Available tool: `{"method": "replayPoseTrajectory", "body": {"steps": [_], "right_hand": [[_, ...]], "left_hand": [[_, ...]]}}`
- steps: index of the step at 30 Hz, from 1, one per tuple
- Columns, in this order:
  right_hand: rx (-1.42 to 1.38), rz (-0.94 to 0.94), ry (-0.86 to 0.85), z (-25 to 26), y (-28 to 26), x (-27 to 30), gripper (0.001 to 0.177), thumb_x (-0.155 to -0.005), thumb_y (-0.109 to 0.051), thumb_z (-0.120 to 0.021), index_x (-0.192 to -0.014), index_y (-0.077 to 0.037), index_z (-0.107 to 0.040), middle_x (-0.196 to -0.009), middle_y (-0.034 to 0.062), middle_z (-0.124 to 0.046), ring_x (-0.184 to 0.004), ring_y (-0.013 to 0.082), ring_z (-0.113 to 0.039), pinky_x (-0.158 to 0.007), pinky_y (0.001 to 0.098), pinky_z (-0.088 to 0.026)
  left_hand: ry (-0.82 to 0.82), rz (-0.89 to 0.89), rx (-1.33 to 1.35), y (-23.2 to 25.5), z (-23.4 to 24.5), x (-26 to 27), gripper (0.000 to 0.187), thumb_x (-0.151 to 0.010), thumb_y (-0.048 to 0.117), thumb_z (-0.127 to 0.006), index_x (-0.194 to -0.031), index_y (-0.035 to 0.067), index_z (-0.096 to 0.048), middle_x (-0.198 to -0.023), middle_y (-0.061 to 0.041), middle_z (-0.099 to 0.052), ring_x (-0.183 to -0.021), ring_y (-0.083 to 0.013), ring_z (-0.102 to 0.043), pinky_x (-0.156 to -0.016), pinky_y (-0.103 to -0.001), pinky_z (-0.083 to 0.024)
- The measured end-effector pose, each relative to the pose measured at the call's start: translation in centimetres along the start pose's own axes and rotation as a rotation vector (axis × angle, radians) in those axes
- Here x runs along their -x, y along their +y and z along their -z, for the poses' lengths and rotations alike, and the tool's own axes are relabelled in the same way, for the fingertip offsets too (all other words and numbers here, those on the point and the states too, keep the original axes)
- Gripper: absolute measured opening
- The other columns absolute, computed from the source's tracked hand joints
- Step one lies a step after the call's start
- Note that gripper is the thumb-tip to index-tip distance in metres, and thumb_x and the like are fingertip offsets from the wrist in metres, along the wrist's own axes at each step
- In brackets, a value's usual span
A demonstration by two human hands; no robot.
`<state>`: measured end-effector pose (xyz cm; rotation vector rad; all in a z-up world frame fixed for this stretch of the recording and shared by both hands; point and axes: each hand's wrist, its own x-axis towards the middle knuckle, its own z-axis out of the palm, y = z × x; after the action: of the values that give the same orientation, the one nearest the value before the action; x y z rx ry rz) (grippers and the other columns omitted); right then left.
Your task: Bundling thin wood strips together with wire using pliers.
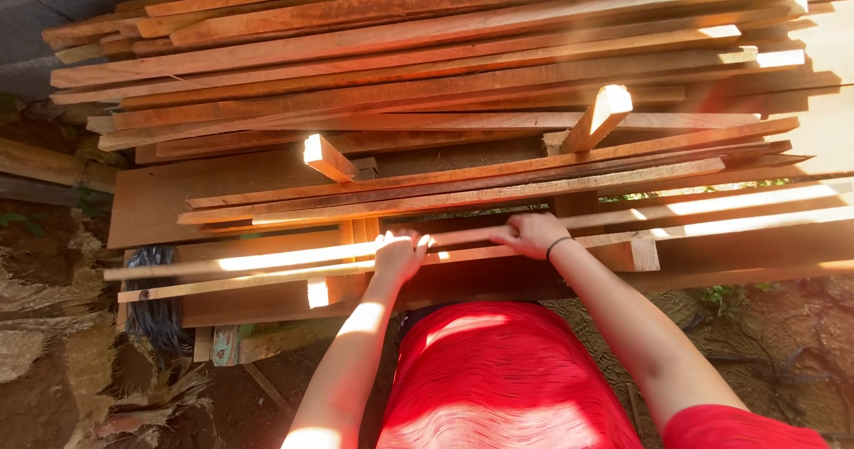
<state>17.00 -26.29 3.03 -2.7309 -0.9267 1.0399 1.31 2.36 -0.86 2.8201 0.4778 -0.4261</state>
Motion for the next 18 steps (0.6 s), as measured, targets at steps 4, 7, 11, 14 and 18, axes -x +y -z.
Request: {"method": "replayPoseTrajectory", "body": {"steps": [4,7,11,14,18], "right_hand": [[0.048,0.092,0.094,-2.7,0.8,0.6,0.080,-0.083,-0.084,-0.051,-0.128,-0.019,-0.064,-0.124,0.0088,-0.074,-0.120,0.0301,-0.068,-0.108,0.0455,-0.048],[0.129,0.106,0.126,-6.2,2.0,-0.4,0.082,-0.076,-0.088,-0.056,-0.128,-0.024,-0.062,-0.120,0.0026,-0.072,-0.116,0.0256,-0.068,-0.105,0.0451,-0.048],[0.182,0.134,0.187,-6.6,3.2,-1.6,0.082,-0.075,-0.086,-0.059,-0.129,-0.025,-0.059,-0.118,-0.0003,-0.069,-0.115,0.0236,-0.068,-0.104,0.0440,-0.049],[0.137,0.141,0.151,-6.5,2.5,-0.5,0.084,-0.078,-0.088,-0.055,-0.132,-0.024,-0.056,-0.122,0.0003,-0.068,-0.119,0.0239,-0.066,-0.108,0.0439,-0.046],[-0.043,0.192,0.166,-3.3,1.5,1.4,0.073,-0.096,-0.072,-0.044,-0.141,-0.015,-0.055,-0.128,0.0097,-0.068,-0.121,0.0331,-0.065,-0.110,0.0487,-0.044]], "left_hand": [[0.010,-0.074,0.068,-0.1,0.8,2.5,0.051,-0.099,0.051,-0.042,-0.124,0.016,-0.070,-0.108,-0.010,-0.074,-0.115,-0.0303,-0.066,-0.105,-0.047,-0.047],[-0.025,-0.026,-0.011,0.4,0.6,3.2,0.053,-0.099,0.052,-0.040,-0.115,0.012,-0.071,-0.105,-0.013,-0.072,-0.112,-0.0330,-0.064,-0.100,-0.048,-0.050],[-0.026,-0.039,0.056,1.0,1.8,2.7,0.051,-0.099,0.050,-0.040,-0.119,0.014,-0.071,-0.108,-0.011,-0.072,-0.111,-0.0325,-0.066,-0.098,-0.049,-0.052],[-0.022,-0.050,0.037,0.5,1.1,3.4,0.053,-0.098,0.052,-0.041,-0.121,0.015,-0.070,-0.109,-0.011,-0.072,-0.111,-0.0323,-0.066,-0.098,-0.048,-0.051],[-0.080,-0.044,0.097,-1.7,-2.2,1.0,0.053,-0.099,0.052,-0.041,-0.126,0.016,-0.070,-0.112,-0.012,-0.073,-0.112,-0.0352,-0.067,-0.102,-0.050,-0.050]]}}
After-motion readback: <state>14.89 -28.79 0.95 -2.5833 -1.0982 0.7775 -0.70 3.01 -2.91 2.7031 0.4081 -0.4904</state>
